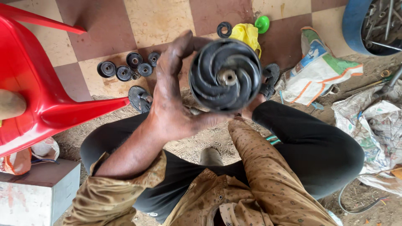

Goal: The person sits on the floor and uses a hammer and chisel to shape a small black rubber part. They then insert the part into a larger cylindrical housing and assemble it with a spiral metal component, securing the assembly by hand.

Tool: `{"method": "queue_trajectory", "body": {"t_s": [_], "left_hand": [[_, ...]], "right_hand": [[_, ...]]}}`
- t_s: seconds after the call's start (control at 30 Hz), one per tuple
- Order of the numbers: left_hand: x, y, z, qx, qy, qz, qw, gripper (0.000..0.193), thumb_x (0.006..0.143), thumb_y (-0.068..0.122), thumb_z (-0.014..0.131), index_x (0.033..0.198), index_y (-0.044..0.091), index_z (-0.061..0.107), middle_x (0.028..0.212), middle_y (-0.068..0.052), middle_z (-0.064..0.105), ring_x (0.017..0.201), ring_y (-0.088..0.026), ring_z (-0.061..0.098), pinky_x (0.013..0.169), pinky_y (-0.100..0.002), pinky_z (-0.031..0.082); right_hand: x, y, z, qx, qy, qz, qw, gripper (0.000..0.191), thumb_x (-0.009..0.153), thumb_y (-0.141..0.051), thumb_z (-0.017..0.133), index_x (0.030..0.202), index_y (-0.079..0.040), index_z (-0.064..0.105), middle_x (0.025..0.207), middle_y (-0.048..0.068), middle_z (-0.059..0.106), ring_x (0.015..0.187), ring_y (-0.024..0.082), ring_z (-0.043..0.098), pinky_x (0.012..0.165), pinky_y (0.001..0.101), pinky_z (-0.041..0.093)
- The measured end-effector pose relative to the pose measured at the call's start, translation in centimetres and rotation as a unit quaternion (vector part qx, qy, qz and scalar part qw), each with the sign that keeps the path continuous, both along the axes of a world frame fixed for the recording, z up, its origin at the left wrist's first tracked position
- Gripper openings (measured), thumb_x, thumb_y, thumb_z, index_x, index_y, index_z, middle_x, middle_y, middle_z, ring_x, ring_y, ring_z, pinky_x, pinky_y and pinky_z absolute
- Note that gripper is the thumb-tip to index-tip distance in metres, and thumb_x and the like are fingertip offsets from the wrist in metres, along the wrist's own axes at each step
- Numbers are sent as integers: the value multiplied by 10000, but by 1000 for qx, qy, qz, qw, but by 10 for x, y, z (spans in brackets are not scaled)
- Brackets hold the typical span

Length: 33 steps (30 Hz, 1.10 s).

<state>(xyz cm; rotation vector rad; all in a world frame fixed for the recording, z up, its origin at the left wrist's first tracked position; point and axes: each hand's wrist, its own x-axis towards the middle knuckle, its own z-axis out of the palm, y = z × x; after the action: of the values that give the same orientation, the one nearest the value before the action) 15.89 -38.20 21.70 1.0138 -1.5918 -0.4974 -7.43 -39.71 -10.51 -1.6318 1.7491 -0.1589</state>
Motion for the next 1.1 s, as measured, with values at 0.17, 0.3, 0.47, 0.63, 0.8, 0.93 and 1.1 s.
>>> {"method": "queue_trajectory", "body": {"t_s": [0.17,0.3,0.47,0.63,0.8,0.93,1.1], "left_hand": [[-1,11,1,12,-10,44,999,1366,743,377,1097,1611,80,85,1556,-157,411,1461,-272,481,1247,-413,383],[-1,24,3,-2,-4,71,997,1391,718,395,1094,1616,98,74,1605,-148,326,1500,-283,414,1269,-424,361],[-3,37,11,-25,-30,114,993,1374,687,385,1078,1617,103,107,1619,-148,307,1523,-294,371,1280,-441,323],[-6,44,16,2,-65,151,986,1407,669,369,1107,1614,55,114,1602,-172,306,1512,-334,350,1290,-497,303],[-4,46,17,-53,-75,155,984,1372,702,374,1073,1596,85,73,1621,-169,249,1530,-343,307,1308,-505,298],[-2,52,19,-65,-85,175,979,1389,718,418,1086,1597,94,60,1634,-165,245,1541,-350,290,1312,-514,296],[-3,61,24,-97,-109,205,968,1397,715,554,1026,1625,71,84,1647,-203,287,1495,-374,313,1259,-556,259]], "right_hand": [[-21,1,21,-21,-265,-164,950,499,905,-422,601,1315,-139,563,1037,157,678,801,290,649,723,495,515],[-32,4,47,183,-449,-332,809,506,923,-506,462,1258,-156,607,962,115,664,727,266,599,685,457,488],[-30,5,113,191,-661,-340,641,556,968,-505,367,1213,-74,618,960,167,665,736,268,550,679,413,462],[-25,19,180,120,-765,-261,577,581,1036,-548,349,1184,-51,612,989,168,654,759,264,527,686,419,440],[-34,31,223,76,-794,-209,566,636,1046,-578,351,1276,-41,605,1109,256,674,809,263,535,723,397,445],[-43,38,247,66,-807,-170,561,648,1076,-566,351,1359,-30,583,1249,275,651,889,272,556,786,395,459],[-48,45,268,42,-816,-101,568,590,1093,-508,394,1440,-53,537,1340,268,631,962,280,586,869,407,481]]}}
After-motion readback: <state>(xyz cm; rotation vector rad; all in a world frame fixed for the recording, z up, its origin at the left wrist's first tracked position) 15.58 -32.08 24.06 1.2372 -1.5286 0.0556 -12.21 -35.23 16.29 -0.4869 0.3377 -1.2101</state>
